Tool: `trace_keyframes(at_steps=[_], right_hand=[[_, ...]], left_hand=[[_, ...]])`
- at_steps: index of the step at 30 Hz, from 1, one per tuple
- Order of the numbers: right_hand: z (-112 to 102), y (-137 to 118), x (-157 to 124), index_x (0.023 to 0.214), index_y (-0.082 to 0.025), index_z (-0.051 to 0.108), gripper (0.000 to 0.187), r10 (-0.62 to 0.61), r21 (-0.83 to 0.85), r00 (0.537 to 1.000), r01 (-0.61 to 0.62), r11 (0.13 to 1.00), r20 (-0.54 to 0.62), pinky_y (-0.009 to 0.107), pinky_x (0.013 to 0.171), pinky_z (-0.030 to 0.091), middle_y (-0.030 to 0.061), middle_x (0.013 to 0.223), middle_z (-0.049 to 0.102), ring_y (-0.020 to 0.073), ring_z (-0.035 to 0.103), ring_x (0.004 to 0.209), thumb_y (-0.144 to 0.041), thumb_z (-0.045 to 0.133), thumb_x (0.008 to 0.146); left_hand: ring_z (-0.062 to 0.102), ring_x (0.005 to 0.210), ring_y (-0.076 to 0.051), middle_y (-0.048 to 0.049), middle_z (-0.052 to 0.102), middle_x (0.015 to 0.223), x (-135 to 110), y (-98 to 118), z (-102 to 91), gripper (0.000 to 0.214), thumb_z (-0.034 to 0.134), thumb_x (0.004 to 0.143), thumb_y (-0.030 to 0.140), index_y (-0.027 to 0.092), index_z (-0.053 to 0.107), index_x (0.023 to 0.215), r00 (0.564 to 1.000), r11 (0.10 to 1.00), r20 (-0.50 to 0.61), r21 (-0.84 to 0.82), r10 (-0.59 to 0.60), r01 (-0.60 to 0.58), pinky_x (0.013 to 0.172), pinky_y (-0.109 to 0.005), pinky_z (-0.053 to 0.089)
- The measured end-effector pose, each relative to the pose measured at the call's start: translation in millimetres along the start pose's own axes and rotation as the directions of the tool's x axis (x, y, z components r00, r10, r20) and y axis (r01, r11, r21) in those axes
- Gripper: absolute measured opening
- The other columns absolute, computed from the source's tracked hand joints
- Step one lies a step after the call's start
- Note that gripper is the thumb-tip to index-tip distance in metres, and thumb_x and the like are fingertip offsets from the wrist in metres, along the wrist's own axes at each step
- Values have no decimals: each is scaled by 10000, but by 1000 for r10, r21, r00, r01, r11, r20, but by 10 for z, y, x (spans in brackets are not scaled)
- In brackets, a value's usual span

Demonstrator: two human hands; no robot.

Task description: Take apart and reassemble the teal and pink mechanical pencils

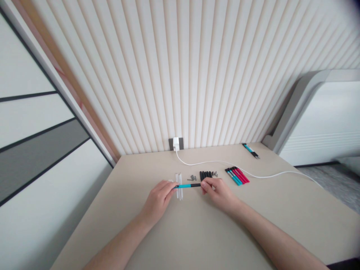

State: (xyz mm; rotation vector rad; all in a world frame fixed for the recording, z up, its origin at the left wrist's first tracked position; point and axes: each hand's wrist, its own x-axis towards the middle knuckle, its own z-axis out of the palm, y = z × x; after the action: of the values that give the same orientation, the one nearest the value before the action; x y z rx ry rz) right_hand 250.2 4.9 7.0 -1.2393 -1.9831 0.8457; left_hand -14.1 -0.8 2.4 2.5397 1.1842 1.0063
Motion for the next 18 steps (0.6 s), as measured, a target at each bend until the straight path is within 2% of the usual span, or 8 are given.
trace_keyframes(at_steps=[2,5,8,10,13,15,18], right_hand=[[-2,-14,-14,637,-178,567,468,38,38,999,-39,998,39,242,552,355,-4,571,559,121,486,548,-444,390,979],[9,-15,-28,557,-189,493,549,140,151,980,-161,975,141,239,490,329,-16,474,498,107,412,455,-515,356,977],[34,6,-24,548,-189,494,581,174,207,957,-223,952,231,239,469,318,-12,460,502,106,388,438,-544,330,978],[45,19,-11,621,-178,564,541,138,181,976,-168,969,166,239,492,334,-2,534,556,112,431,482,-524,352,978],[31,25,11,865,-180,666,356,28,82,1000,-27,996,-7,243,550,369,10,690,625,135,522,602,-453,458,957],[5,23,18,978,-191,674,274,-30,32,999,31,999,-41,249,582,392,20,757,648,152,559,666,-408,511,940],[-32,19,16,958,-188,675,232,-115,-39,992,114,993,-41,270,667,428,46,839,671,171,592,756,-355,516,943]], left_hand=[[624,896,-182,-57,671,961,2,14,-6,189,467,986,233,208,617,1098,1000,1000,-6,3,23,-23,812,-317,516],[626,919,-186,-63,674,978,1,30,-7,197,467,986,235,207,618,1108,999,999,-13,7,45,-45,832,-325,518],[628,912,-184,-59,668,969,-4,29,0,192,465,985,233,204,617,1099,1000,1000,-8,5,25,-25,828,-324,518],[627,896,-183,-52,662,954,-10,19,7,190,461,985,228,205,613,1097,1000,1000,3,8,1,-1,814,-321,517],[625,876,-181,-45,656,933,-18,0,20,187,455,988,231,208,604,1098,1000,1000,11,17,-23,23,798,-320,515],[625,879,-181,-45,656,935,-22,-7,27,177,458,987,232,204,600,1090,1000,999,-1,18,-29,29,798,-320,514],[627,864,-180,-45,660,926,-19,-4,31,169,466,985,235,202,600,1082,1000,999,-12,20,-26,26,782,-314,518]])
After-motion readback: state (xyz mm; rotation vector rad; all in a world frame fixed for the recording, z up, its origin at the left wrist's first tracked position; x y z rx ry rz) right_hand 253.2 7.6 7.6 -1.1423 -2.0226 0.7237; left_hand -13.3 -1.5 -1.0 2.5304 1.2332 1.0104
